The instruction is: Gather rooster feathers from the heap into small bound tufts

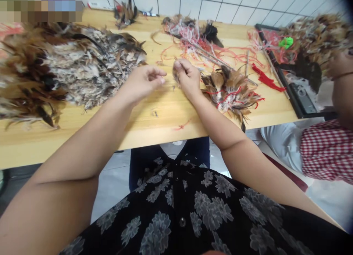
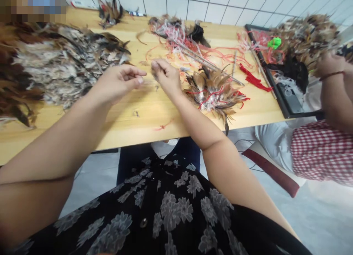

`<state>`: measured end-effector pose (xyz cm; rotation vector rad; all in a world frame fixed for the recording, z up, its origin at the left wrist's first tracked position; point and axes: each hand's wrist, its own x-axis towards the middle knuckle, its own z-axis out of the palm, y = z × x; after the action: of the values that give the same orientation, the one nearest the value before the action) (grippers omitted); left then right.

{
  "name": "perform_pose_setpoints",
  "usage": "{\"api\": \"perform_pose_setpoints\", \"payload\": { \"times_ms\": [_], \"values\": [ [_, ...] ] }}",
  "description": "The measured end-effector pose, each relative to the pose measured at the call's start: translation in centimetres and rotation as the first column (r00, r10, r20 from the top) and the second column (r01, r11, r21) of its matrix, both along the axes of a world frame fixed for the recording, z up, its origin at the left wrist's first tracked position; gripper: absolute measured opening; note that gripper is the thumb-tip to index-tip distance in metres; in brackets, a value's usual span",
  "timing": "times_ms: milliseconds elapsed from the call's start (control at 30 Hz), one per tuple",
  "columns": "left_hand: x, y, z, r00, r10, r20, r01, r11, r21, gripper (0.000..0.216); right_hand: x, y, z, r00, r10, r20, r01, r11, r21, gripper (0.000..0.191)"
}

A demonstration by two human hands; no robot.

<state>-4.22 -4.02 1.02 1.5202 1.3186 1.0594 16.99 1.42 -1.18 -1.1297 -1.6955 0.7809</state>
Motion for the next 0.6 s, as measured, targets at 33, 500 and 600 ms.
{"api": "perform_pose_setpoints", "payload": {
  "times_ms": [33,500,600],
  "values": [
    [0.2,-0.1,0.1,1.000,-0.025,0.014,0.025,0.999,-0.025,0.024,0.2,0.0,-0.2,1.000,0.006,0.001,-0.006,1.000,0.010,0.050],
    [0.3,-0.9,0.1,0.979,-0.148,0.143,0.155,0.987,-0.035,0.045,0.2,-2.6,-0.9,0.993,0.109,-0.053,-0.105,0.992,0.075,0.053],
    [-1.8,-1.6,0.8,0.987,-0.059,0.149,0.063,0.998,-0.022,0.052,0.3,-2.0,-1.8,0.996,0.087,-0.020,-0.088,0.994,-0.067,0.056]
  ]
}}
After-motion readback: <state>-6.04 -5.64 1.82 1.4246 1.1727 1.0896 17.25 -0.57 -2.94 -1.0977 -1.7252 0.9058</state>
